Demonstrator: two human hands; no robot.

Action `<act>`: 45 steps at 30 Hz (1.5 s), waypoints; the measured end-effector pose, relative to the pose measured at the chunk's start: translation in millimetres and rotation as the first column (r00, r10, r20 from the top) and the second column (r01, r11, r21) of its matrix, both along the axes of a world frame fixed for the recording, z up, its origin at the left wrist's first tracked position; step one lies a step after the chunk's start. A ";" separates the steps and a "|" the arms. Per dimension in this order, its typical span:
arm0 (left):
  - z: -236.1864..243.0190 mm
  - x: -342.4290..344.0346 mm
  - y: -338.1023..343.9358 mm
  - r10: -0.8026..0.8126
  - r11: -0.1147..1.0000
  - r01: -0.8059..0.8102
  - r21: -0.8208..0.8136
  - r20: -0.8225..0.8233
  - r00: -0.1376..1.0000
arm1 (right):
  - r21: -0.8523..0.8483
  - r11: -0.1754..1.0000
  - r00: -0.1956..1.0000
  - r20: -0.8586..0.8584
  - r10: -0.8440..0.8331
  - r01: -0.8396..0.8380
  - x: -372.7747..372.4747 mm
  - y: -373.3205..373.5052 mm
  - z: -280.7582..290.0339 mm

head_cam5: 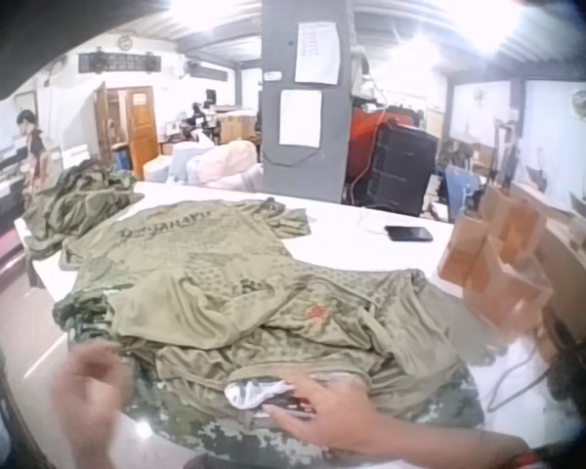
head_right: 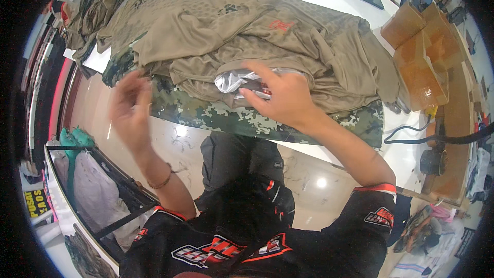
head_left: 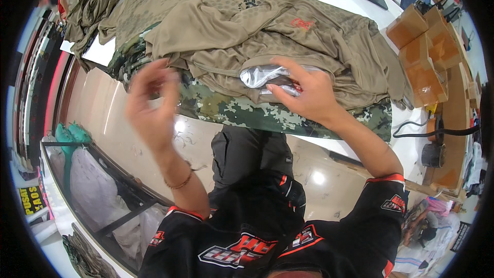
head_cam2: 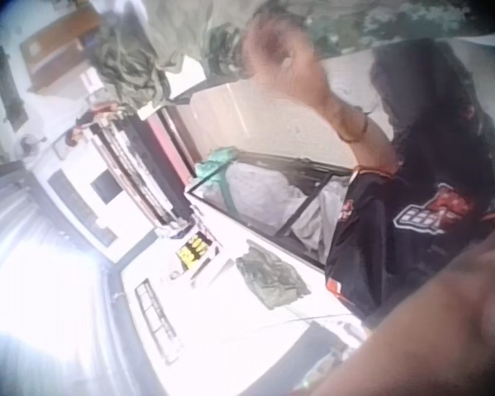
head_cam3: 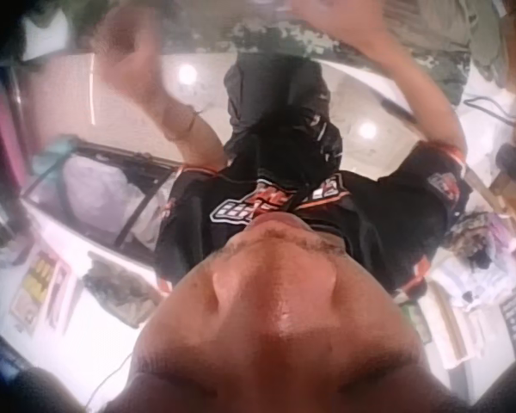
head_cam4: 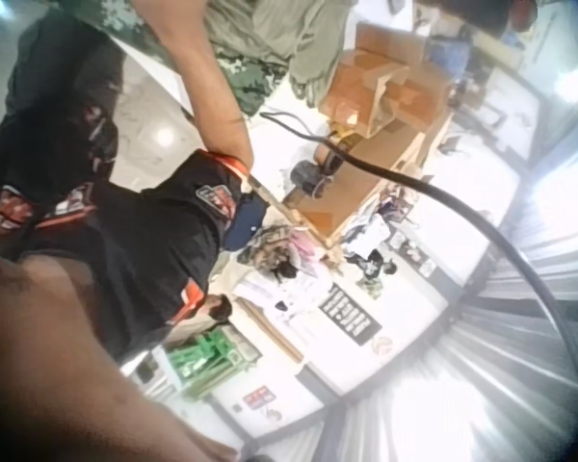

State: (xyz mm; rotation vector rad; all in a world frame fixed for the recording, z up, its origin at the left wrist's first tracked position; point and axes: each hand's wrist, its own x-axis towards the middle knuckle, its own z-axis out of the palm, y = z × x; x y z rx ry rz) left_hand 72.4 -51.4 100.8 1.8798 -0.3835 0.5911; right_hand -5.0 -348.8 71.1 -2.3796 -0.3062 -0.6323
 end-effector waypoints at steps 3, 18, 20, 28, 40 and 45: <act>9.9 -0.1 -68.7 -0.345 0.918 0.362 0.160 -0.124 0.930 | -0.170 0.985 0.999 0.031 -0.018 0.023 -4.3 -7.3 -13.2; -19.6 40.3 -109.1 -0.700 0.628 0.202 -0.752 -0.432 0.570 | -0.378 0.922 0.976 0.156 0.155 -0.086 -8.9 -9.1 -8.6; -26.7 44.1 -107.2 -0.785 0.514 0.192 -0.836 -0.368 0.497 | -0.370 0.924 0.979 0.136 0.154 -0.094 -9.6 -10.4 -10.2; -55.5 52.2 -100.4 -0.886 0.343 0.195 -0.919 -0.247 0.394 | -0.222 0.975 0.964 0.254 0.077 -0.019 -9.7 -13.5 -2.7; -51.6 45.8 -113.7 -0.848 0.337 0.069 -0.939 -0.271 0.455 | -0.057 0.912 0.910 0.121 -0.397 0.405 12.6 -77.5 11.6; -41.8 52.1 -124.1 -0.827 0.410 0.121 -0.904 -0.313 0.467 | 0.545 0.784 0.954 -0.145 -0.263 0.299 30.2 -103.2 -1.8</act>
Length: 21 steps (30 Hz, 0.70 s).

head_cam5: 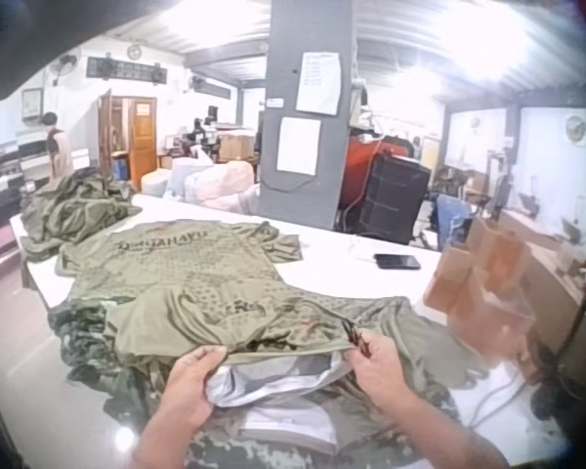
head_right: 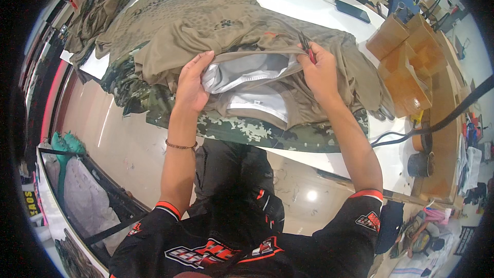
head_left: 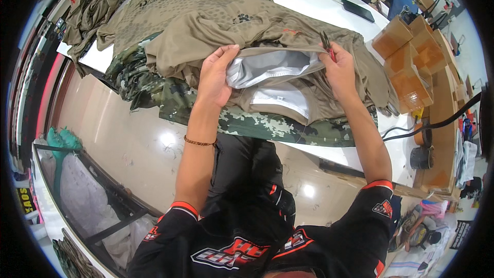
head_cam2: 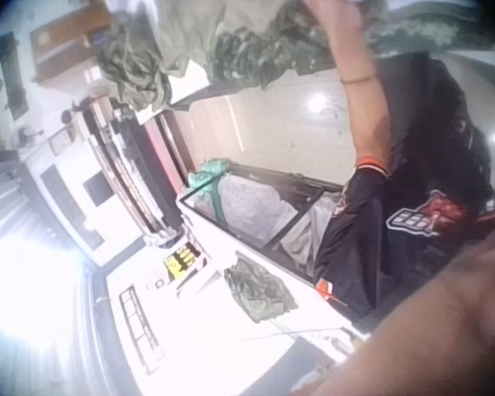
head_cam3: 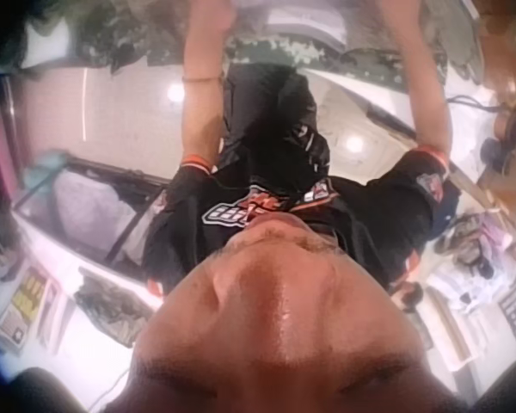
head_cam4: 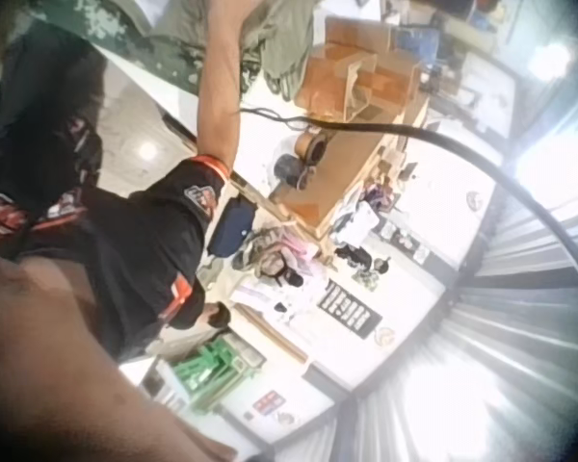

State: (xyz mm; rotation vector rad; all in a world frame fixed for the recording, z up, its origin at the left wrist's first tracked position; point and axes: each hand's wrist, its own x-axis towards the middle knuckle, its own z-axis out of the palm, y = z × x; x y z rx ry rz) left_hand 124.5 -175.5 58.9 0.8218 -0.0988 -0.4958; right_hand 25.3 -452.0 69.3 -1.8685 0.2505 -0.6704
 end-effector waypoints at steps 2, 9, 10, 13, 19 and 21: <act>4.7 3.3 0.5 -0.041 0.996 0.033 0.079 0.102 0.994 | 0.405 0.909 0.979 -0.124 0.161 -0.098 -8.3 -6.1 14.6; 20.8 18.0 -16.3 -0.126 0.769 -0.198 0.608 0.448 0.885 | 0.645 0.760 0.988 -0.052 0.145 -0.077 -2.7 0.0 14.3; 19.2 19.6 -17.6 -0.102 0.791 -0.212 0.574 0.466 0.879 | 0.630 0.772 0.988 -0.052 0.148 -0.083 -2.3 -1.1 13.4; 8.1 23.7 -18.3 -0.060 0.841 -0.218 0.495 0.487 0.871 | 0.503 0.853 0.964 -0.128 0.234 -0.140 -14.2 -8.8 23.0; -1.0 12.9 -12.0 -0.052 0.871 -0.176 0.459 0.442 0.895 | 0.025 0.986 0.968 -0.186 0.168 -0.166 -16.5 -7.7 30.0; -0.4 11.7 -11.4 -0.061 0.877 -0.169 0.451 0.451 0.890 | -0.302 0.947 0.980 -0.193 0.057 -0.114 -14.3 -20.2 23.8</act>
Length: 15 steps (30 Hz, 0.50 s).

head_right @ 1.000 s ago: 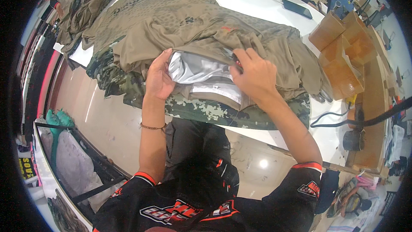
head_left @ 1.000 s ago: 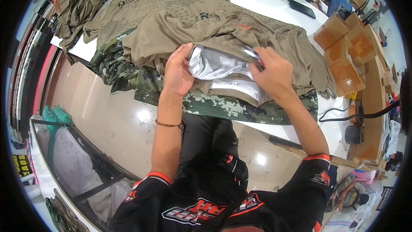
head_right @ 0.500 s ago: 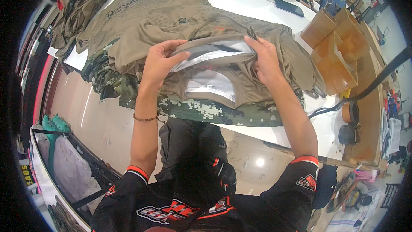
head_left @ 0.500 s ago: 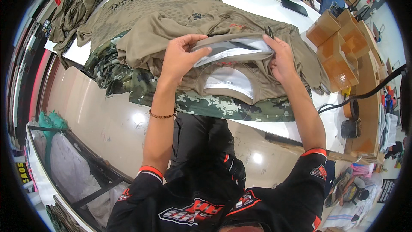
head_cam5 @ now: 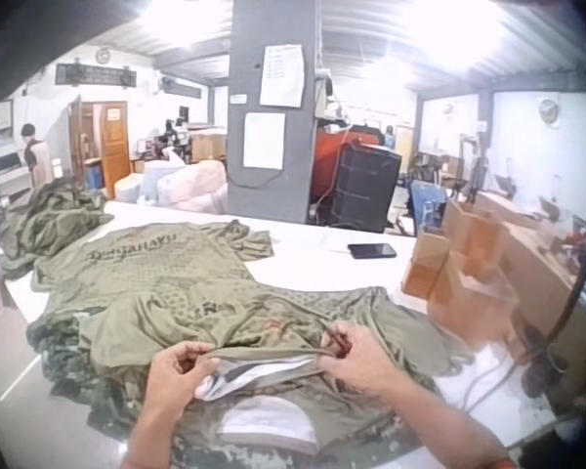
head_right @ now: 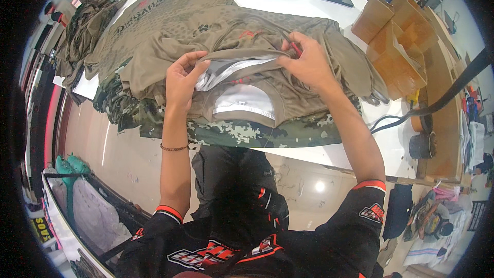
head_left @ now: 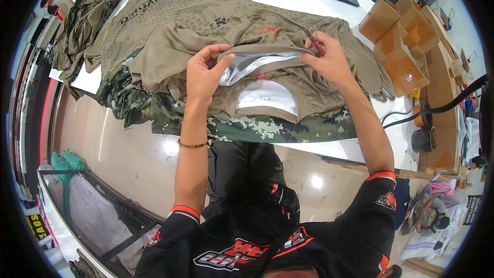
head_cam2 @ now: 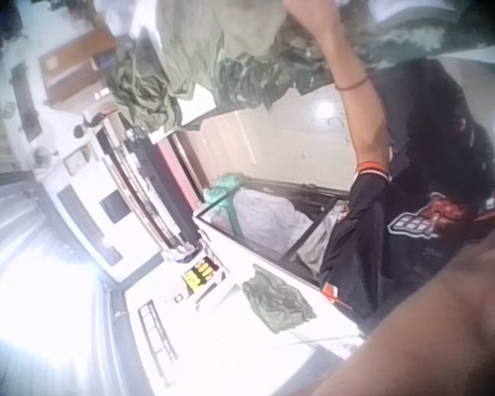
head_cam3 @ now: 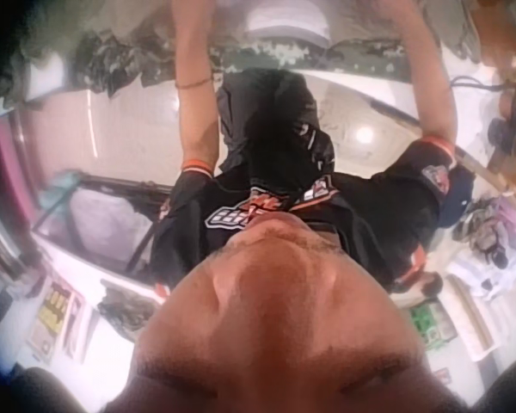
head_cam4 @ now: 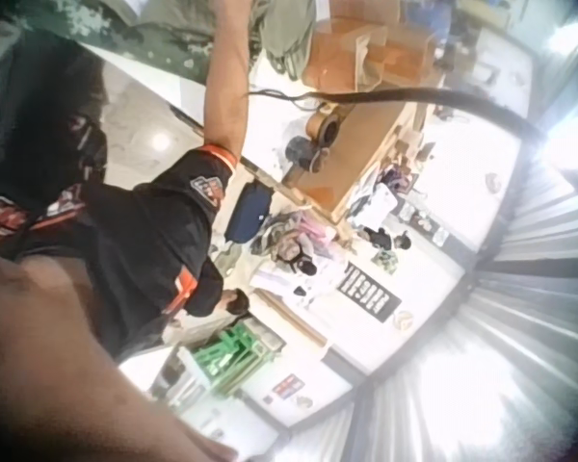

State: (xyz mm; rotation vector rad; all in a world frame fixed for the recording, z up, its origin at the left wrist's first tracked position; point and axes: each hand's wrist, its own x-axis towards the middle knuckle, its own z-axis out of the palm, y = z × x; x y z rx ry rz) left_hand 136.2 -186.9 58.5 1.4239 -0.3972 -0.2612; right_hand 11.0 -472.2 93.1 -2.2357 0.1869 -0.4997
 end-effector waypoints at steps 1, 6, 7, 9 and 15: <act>0.6 -0.6 0.9 -0.020 1.000 0.020 -0.017 0.004 1.000 | -0.060 0.995 0.996 0.063 -0.070 0.074 -1.3 0.1 0.7; -3.4 3.1 10.4 -0.124 0.982 0.123 -0.142 0.003 0.992 | -0.133 0.950 0.959 0.034 -0.281 0.283 -13.9 11.1 26.8; -4.0 2.9 10.0 -0.114 0.983 0.113 -0.146 0.003 0.994 | -0.052 0.966 0.967 0.034 -0.253 0.254 -15.9 9.0 21.1; -4.1 1.9 8.5 -0.091 0.984 0.090 -0.154 0.004 0.996 | 0.109 0.976 0.980 0.041 -0.194 0.188 -17.9 5.9 5.9; -17.4 6.4 -0.4 0.062 0.988 -0.062 -0.139 -0.007 0.998 | 0.936 0.326 0.987 0.156 -0.045 -0.133 -23.0 11.4 -4.3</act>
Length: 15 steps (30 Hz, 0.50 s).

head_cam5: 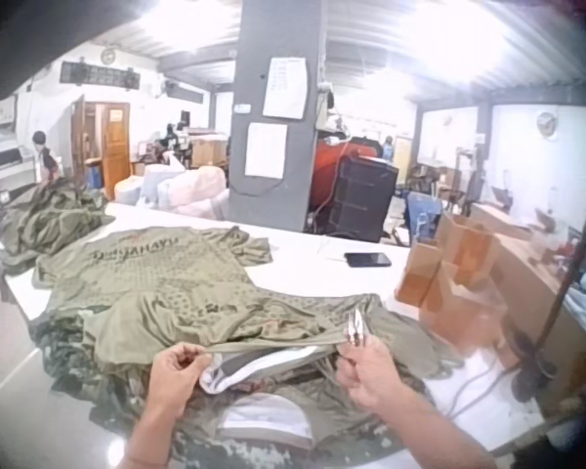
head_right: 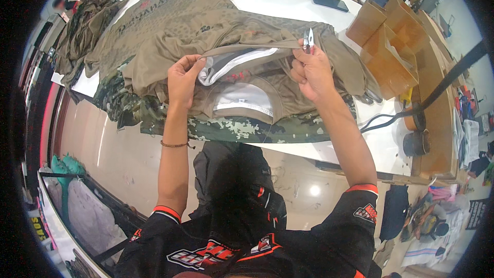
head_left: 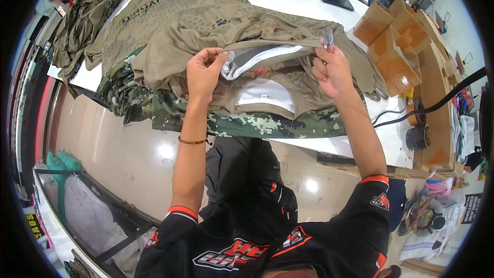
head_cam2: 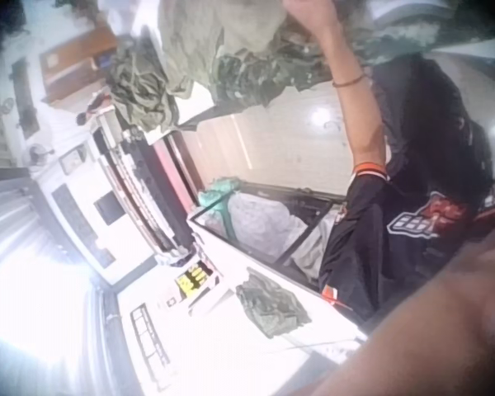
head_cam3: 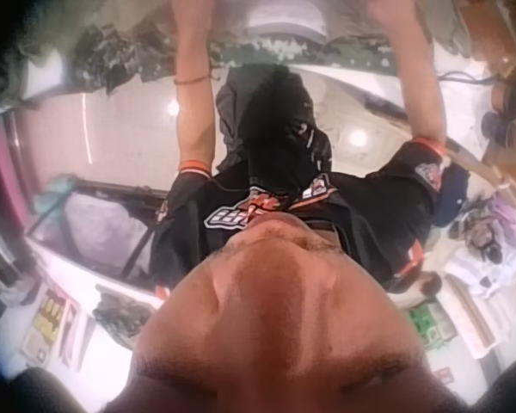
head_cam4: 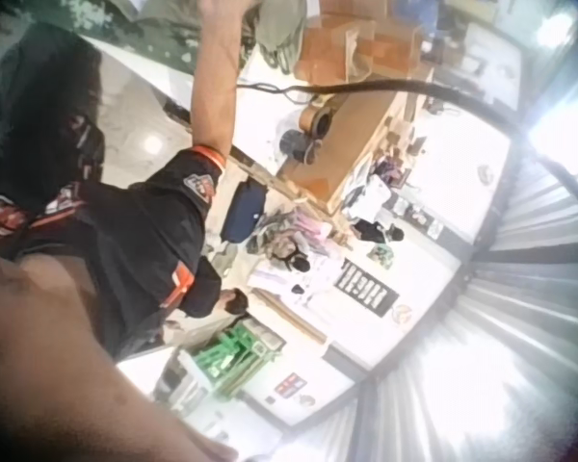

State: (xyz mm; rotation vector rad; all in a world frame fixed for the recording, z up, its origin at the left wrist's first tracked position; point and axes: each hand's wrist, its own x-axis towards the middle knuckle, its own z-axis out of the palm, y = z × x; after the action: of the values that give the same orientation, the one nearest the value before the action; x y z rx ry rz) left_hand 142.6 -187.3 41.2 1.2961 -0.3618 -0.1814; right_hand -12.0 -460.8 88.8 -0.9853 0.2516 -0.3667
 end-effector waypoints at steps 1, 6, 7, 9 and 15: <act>0.4 1.0 -0.6 0.006 1.000 -0.006 -0.006 -0.041 0.999 | 0.016 1.000 1.000 0.004 0.025 -0.025 -0.3 1.2 -0.4; 3.7 7.7 5.7 -0.040 0.995 0.014 -0.104 -0.247 0.968 | -0.015 0.998 0.993 -0.098 0.057 -0.059 -3.7 20.0 16.6; 4.3 6.9 5.5 -0.044 0.992 0.012 -0.125 -0.254 0.966 | -0.031 0.999 0.994 -0.101 0.041 -0.044 -4.1 20.1 15.8; 7.4 4.0 5.3 -0.051 0.986 0.005 -0.169 -0.269 0.962 | -0.065 0.998 0.994 -0.107 0.009 -0.016 -3.6 19.3 14.3; 15.8 -2.1 6.4 -0.060 0.982 0.014 -0.187 -0.242 0.969 | -0.051 0.985 0.986 -0.005 0.165 -0.165 -5.9 11.9 5.4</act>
State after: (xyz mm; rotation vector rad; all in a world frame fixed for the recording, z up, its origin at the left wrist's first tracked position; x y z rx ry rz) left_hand 140.5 -180.9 57.0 1.0704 -0.1853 -0.3302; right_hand -18.0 -448.9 94.2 -1.0488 0.1602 -0.2226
